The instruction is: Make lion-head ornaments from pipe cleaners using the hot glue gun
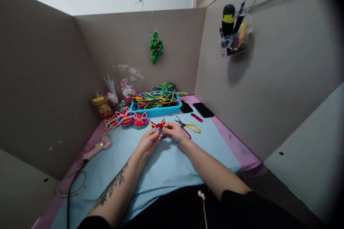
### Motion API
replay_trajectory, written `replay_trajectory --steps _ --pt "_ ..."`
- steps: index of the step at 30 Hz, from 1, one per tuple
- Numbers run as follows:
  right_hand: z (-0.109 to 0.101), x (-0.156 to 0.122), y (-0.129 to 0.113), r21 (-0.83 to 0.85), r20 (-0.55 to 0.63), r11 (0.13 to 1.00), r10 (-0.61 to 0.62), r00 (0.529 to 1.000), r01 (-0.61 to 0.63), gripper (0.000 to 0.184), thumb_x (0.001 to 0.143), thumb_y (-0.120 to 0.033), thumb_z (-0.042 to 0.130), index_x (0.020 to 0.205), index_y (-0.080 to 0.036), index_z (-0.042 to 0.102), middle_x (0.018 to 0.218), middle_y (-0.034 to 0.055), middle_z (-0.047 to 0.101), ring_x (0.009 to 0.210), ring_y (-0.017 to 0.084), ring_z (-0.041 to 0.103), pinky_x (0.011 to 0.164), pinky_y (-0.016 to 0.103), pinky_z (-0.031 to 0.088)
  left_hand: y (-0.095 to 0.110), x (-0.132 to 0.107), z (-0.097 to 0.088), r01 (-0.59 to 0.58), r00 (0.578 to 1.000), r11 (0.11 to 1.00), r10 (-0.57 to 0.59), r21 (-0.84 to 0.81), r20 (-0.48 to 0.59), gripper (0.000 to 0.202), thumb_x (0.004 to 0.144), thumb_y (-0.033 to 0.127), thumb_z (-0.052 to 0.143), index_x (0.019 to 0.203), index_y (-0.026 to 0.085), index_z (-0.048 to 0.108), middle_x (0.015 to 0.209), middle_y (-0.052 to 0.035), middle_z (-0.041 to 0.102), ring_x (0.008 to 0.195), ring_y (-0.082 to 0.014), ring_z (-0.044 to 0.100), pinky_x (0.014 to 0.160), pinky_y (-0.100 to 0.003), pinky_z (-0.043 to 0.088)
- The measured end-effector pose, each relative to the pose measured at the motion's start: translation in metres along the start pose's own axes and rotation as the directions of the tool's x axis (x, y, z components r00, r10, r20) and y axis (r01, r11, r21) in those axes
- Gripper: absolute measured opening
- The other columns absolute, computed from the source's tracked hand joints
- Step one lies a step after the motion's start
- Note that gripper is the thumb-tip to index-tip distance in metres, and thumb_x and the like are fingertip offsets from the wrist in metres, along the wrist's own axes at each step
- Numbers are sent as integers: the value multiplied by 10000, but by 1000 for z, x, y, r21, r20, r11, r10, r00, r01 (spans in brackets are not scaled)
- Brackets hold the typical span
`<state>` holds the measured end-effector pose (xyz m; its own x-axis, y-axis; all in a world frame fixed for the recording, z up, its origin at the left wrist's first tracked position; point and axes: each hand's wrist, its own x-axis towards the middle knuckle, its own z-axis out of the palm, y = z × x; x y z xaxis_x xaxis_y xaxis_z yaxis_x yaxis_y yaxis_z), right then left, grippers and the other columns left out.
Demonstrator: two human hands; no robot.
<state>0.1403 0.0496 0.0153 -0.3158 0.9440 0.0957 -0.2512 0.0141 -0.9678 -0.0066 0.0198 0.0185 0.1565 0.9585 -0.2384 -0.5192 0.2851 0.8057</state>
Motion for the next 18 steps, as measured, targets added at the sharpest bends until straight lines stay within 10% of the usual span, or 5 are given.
replay_trajectory --steps 18 --pt "-10 6 11 126 262 991 8 965 -43 295 634 -342 743 798 -135 612 616 -8 618 454 46 481 430 165 298 -1 -1 -3 133 978 990 -126 -34 165 101 758 80 626 858 96 620 712 -43 645 540 -41 595 524 -88 485"
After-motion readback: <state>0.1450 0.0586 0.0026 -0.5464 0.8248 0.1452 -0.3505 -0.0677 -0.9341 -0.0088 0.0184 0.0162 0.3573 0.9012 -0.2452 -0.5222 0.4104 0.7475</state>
